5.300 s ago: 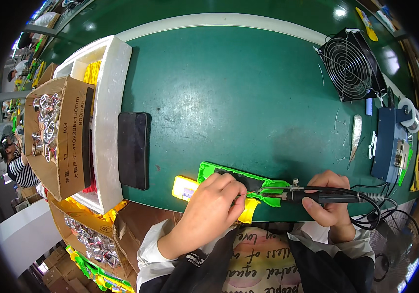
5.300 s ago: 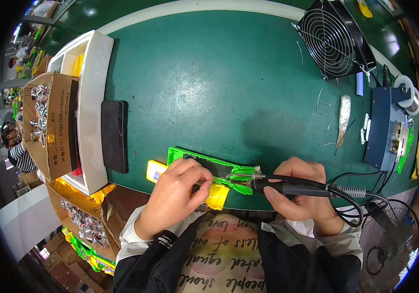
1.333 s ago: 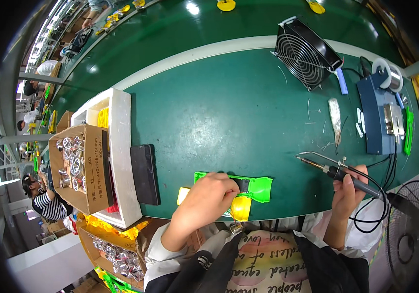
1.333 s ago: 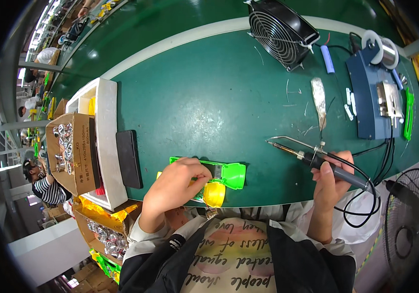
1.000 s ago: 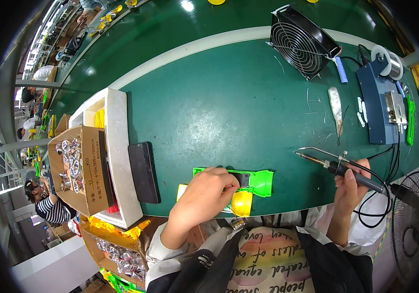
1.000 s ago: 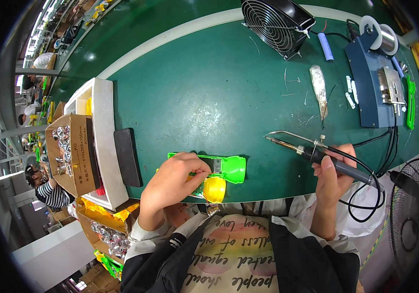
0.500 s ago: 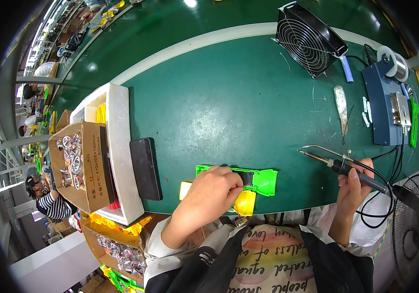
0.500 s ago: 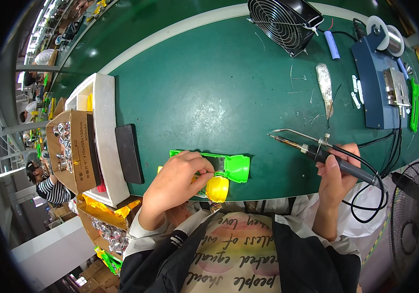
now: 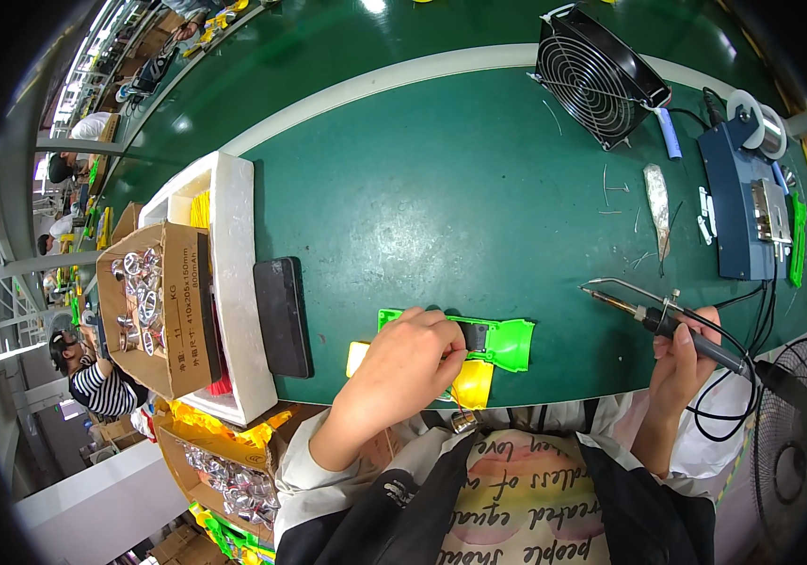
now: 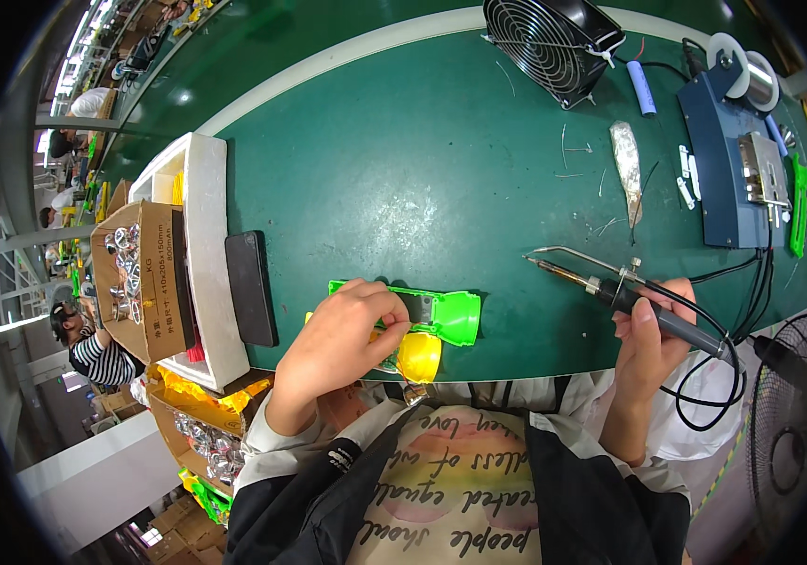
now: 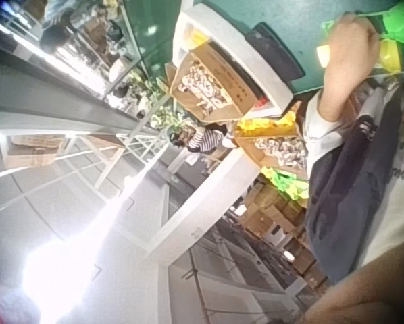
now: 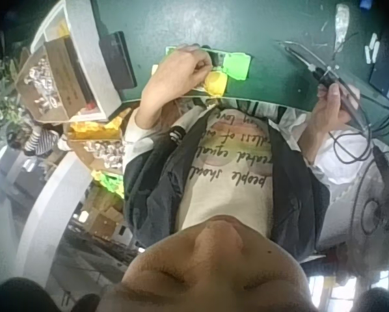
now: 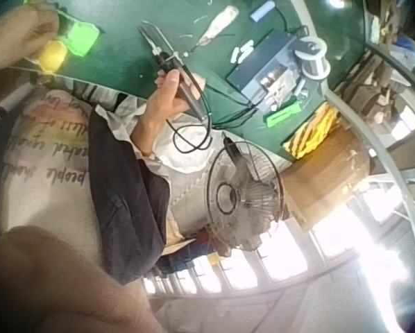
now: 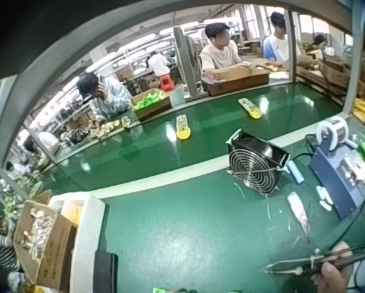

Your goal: The person solders electrical wires to circuit boards inside plastic flashlight bodies using a soldering iron, and places the assembled flashlight components onto the conveyor belt.

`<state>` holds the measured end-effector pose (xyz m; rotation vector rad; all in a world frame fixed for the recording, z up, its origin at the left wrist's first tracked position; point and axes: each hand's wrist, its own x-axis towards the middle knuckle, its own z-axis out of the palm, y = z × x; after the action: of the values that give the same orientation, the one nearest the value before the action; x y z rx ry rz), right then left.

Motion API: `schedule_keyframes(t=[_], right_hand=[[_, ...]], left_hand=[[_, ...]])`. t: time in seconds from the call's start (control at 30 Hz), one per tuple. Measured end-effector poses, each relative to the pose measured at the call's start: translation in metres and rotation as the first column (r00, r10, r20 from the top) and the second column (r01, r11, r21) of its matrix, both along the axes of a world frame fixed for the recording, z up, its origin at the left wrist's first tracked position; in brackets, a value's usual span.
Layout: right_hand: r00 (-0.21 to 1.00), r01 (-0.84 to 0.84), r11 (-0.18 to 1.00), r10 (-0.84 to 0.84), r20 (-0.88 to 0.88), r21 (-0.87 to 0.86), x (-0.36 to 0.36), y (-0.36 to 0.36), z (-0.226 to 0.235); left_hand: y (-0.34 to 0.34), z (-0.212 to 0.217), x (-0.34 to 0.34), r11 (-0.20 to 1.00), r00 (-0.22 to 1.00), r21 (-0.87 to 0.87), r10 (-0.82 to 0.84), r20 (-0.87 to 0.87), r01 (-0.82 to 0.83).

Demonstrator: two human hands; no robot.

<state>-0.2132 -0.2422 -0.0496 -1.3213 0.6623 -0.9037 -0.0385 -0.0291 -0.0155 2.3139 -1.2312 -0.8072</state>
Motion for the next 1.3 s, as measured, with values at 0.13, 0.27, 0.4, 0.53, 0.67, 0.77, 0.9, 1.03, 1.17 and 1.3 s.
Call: schedule_keyframes(t=[0.13,0.27,0.4,0.53,0.67,0.77,0.9,1.03,1.17,1.3], right_hand=[[1.000,0.001,1.000,-0.001,0.009,0.007,0.000,0.000,0.002],[1.000,-0.008,1.000,0.008,0.010,0.003,0.000,0.000,0.000],[1.000,0.016,1.000,-0.016,-0.002,0.004,0.000,0.002,0.002],[1.000,-0.005,1.000,0.004,-0.019,-0.012,-0.004,0.002,0.000],[0.998,-0.063,0.998,0.063,-0.017,-0.020,-0.009,0.003,-0.004],[0.999,-0.049,0.998,0.048,-0.012,-0.026,-0.010,0.003,-0.005],[1.000,-0.018,1.000,0.018,0.024,0.022,-0.012,0.006,-0.005],[0.998,-0.027,0.999,0.025,0.053,0.046,-0.018,0.006,-0.009],[0.995,-0.055,0.998,0.051,0.089,0.042,-0.020,0.015,-0.009],[0.992,-0.092,0.996,0.091,0.091,0.008,-0.029,0.017,-0.015]], left_hand=[[0.000,0.002,-0.001,1.000,0.999,-0.015,0.017,0.034,-0.016],[0.000,0.001,-0.003,0.998,0.995,-0.015,0.058,0.078,-0.057],[0.002,0.002,-0.004,0.997,0.993,-0.004,0.074,0.098,-0.074],[0.004,0.000,-0.007,0.995,0.989,0.003,0.100,0.112,-0.101],[0.013,0.004,-0.008,0.989,0.988,-0.065,0.138,0.069,-0.133],[0.031,0.010,-0.014,0.823,0.911,-0.418,0.413,-0.025,-0.384],[0.092,-0.027,-0.057,0.100,0.678,-0.869,0.671,-0.300,-0.484],[0.115,-0.068,-0.110,-0.100,0.253,-0.439,0.695,-0.673,-0.893],[0.098,-0.095,-0.134,0.248,0.086,0.029,0.443,-0.892,-0.968],[0.085,-0.088,-0.138,0.453,0.125,0.020,0.288,-0.949,-0.891]])
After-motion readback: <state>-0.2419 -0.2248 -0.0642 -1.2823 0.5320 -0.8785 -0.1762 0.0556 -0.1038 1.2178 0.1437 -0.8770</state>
